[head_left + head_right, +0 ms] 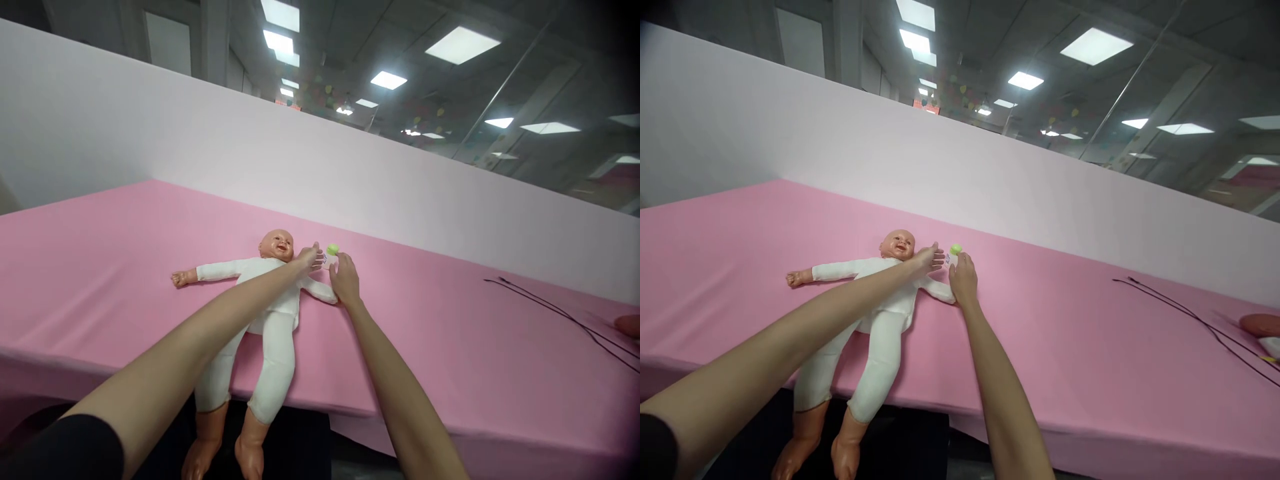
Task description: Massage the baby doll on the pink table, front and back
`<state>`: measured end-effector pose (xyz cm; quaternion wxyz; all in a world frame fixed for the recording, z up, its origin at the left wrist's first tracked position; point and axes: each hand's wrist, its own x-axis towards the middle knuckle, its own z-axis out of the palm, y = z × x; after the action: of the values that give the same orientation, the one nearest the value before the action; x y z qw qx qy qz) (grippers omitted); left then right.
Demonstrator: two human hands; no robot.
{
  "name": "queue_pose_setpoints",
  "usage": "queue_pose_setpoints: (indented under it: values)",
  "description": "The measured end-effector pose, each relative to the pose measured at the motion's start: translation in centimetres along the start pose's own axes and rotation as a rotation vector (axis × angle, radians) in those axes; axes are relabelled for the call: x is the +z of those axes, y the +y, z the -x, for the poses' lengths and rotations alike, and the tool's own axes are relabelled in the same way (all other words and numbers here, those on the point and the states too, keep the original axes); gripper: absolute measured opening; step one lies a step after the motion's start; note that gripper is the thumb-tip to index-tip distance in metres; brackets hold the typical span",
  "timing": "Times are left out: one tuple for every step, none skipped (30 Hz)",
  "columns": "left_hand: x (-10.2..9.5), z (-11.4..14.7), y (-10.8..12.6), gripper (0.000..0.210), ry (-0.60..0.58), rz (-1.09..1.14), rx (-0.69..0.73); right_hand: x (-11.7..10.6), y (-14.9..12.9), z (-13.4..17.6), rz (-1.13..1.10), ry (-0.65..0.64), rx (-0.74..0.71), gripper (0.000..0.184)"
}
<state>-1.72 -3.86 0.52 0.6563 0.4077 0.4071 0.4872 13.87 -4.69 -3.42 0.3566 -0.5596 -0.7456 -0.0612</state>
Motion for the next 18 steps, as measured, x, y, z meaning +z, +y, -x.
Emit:
queue_pose_setpoints:
  values:
    - [0.6,-0.7,-0.1,0.045,0.031,0.021,-0.007,0.1,0.4,-0.5,0.020,-0.007,-0.018,0.048]
    - [1.1,-1.3,-0.2,0.045,0.056,0.041,-0.012,0.2,0.8,-1.0,0.039,-0.020,-0.034,0.051]
    - [1.5,-1.8,-0.2,0.046,0.070,0.058,-0.010,0.3,1.1,-1.5,0.054,-0.042,-0.049,0.055]
    - [1.8,-2.3,-0.2,0.048,0.075,0.074,-0.009,0.5,1.5,-2.0,0.062,-0.078,-0.062,0.058]
    - [1.9,-2.7,-0.2,0.050,0.070,0.088,-0.010,0.6,1.8,-2.5,0.063,-0.125,-0.070,0.062]
    - [2.0,-3.0,-0.1,0.054,0.059,0.100,-0.016,0.7,2.1,-3.0,0.058,-0.174,-0.073,0.066]
    - [2.0,-3.3,0.0,0.057,0.043,0.110,-0.028,0.8,2.3,-3.4,0.051,-0.218,-0.071,0.068]
    - [1.9,-3.5,0.1,0.062,0.025,0.119,-0.043,0.9,2.6,-3.8,0.042,-0.250,-0.064,0.070]
    - [1.6,-3.6,0.2,0.065,0.007,0.126,-0.060,0.9,2.8,-4.1,0.035,-0.267,-0.057,0.071]
    - [1.3,-3.6,0.4,0.069,-0.012,0.132,-0.076,0.9,2.9,-4.3,0.033,-0.271,-0.054,0.070]
    - [0.9,-3.4,0.7,0.071,-0.030,0.139,-0.087,0.8,2.8,-4.2,0.029,-0.266,-0.052,0.068]
    - [0.5,-3.2,0.9,0.073,-0.046,0.146,-0.093,0.7,2.5,-4.0,0.015,-0.255,-0.048,0.066]
    - [0.0,-2.8,1.2,0.073,-0.062,0.153,-0.093,0.5,2.0,-3.6,-0.017,-0.234,-0.041,0.063]
    - [-0.4,-2.3,1.6,0.073,-0.079,0.162,-0.088,0.3,1.1,-3.1,-0.068,-0.207,-0.029,0.063]
    - [-0.7,-1.8,2.0,0.073,-0.097,0.177,-0.078,0.1,-0.1,-2.5,-0.141,-0.179,-0.014,0.066]
    - [-1.0,-1.1,2.3,0.073,-0.116,0.197,-0.065,0.0,-1.7,-1.7,-0.224,-0.159,-0.006,0.070]
    - [-1.1,-0.4,2.6,0.074,-0.138,0.222,-0.048,-0.1,-3.5,-1.0,-0.308,-0.148,-0.006,0.076]
    - [-1.2,0.5,2.9,0.075,-0.159,0.252,-0.027,-0.2,-5.4,-0.4,-0.381,-0.155,-0.024,0.080]
